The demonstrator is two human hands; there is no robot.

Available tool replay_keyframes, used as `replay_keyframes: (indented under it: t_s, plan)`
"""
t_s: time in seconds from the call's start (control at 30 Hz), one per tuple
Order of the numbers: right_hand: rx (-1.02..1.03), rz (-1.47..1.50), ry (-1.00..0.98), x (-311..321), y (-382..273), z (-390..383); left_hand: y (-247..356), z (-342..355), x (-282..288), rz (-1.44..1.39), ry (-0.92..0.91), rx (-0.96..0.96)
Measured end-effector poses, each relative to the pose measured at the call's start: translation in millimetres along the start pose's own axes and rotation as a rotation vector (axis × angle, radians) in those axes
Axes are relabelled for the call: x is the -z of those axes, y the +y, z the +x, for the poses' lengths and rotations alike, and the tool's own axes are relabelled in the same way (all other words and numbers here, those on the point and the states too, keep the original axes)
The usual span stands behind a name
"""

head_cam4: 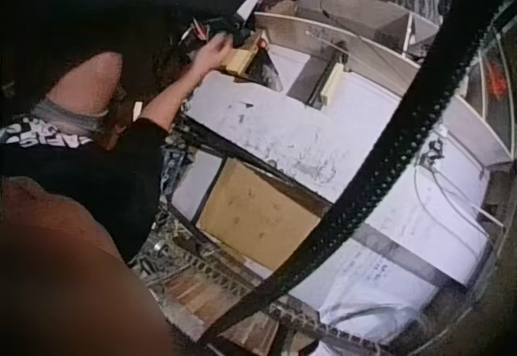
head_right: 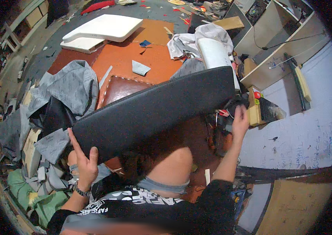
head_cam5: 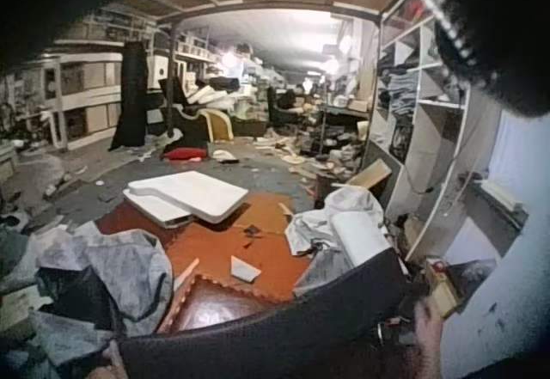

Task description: The person wraps a rectangular foam seat with black upholstery fabric, smoothing and tucking the material around the edges. They repeatedly flip the seat and use a staple gun to secure the fabric to the underside, working around all sides.

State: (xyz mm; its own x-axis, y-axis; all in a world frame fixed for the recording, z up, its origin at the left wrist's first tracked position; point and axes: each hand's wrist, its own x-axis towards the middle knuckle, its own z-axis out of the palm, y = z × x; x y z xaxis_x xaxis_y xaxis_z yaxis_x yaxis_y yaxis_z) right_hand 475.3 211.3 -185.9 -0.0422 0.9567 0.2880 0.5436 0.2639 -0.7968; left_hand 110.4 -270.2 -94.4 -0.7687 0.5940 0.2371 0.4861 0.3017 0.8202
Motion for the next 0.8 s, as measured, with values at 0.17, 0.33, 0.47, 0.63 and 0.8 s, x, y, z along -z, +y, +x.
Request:
replay_keyframes:
  t_s: [0.17, 0.33, 0.47, 0.63, 0.8]
  plan:
    - [0.153, -0.285, -0.138, -61, -85, 88, 13, 5, -17, -0.254, -0.016, -0.081]
    - [-0.048, 0.046, -0.169, -69, -61, 117, 17, 61, -20, -0.031, -0.017, -0.224]
    - [-0.082, 0.02, -0.033, -60, -62, 86, -19, 107, -17, -0.114, -0.01, -0.262]
    - [0.079, -0.21, 0.076, -55, -156, -17, -122, 184, 36, -0.451, -0.027, -0.141]
    - [0.085, -0.296, 0.026, -15, -249, -110, -196, 265, 69, -0.688, -0.118, -0.007]
